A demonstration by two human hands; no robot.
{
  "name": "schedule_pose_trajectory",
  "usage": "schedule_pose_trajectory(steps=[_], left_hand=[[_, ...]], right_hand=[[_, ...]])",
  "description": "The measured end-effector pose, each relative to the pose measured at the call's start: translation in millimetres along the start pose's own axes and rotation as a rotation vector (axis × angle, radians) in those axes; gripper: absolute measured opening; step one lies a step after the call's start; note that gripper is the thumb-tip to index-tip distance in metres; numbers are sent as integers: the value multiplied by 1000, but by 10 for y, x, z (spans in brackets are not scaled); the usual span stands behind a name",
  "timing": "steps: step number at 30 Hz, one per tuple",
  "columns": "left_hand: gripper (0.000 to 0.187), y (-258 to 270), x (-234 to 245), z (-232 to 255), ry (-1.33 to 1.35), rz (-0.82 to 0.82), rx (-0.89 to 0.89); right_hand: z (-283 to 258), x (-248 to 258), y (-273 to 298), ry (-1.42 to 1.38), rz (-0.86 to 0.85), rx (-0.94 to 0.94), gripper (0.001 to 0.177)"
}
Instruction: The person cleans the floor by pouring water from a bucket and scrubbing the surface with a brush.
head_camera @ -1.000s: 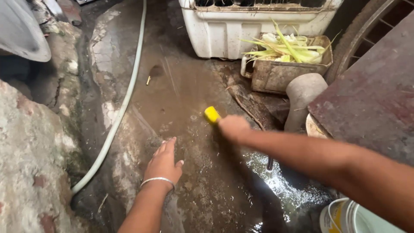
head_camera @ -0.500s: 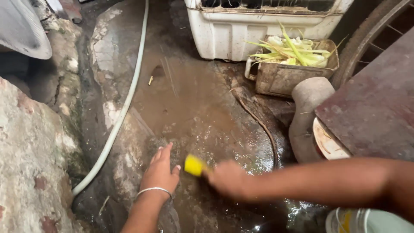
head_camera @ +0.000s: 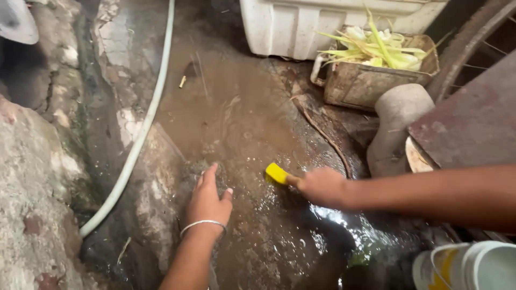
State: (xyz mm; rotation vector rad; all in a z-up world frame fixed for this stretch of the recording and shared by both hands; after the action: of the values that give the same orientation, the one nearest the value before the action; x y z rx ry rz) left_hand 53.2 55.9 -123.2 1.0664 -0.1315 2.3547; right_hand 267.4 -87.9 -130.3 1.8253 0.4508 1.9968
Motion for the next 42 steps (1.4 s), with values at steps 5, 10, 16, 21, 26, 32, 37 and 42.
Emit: schedule_pose_trajectory(steps=[5, 10, 16, 21, 26, 32, 37, 42], left_hand=[[70, -210, -235, 25, -57, 6, -4], [71, -360, -467, 130, -117, -31, -141], [70, -485, -287, 266, -140, -89, -101], [69, -495, -228, 255, -234, -99, -110], [75, -518, -228, 209, -290, -130, -165], [77, -584, -41, -62, -320, -135, -205], [76, -486, 18, 53, -252, -137, -188], [76, -575, -234, 72, -230, -164, -254]], right_hand=[[-128, 51, -1030, -36, 306, 39, 18], [-179, -110, -162, -179, 645, 124, 19], [135, -536, -81, -46, 163, 52, 60], [-147, 167, -1080, -150, 380, -75, 26], [171, -893, -388, -105, 604, -9, 42], [306, -334, -342, -237, 245, -212, 40], [319, -43, -1146, -333, 379, -436, 32], [522, -582, 34, -303, 278, -208, 55]])
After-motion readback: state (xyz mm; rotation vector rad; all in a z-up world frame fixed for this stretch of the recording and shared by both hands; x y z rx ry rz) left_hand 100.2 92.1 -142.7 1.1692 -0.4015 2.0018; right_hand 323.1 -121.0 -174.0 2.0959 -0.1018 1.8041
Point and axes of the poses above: each hand's wrist, its own y-axis away from the middle knuckle, its own x-axis out of the back of the hand, z = x × y, the point moved 1 cm from there along -y, towards the middle knuckle, and after that the axes turned 6 degrees about z, right-handed, at the moved point
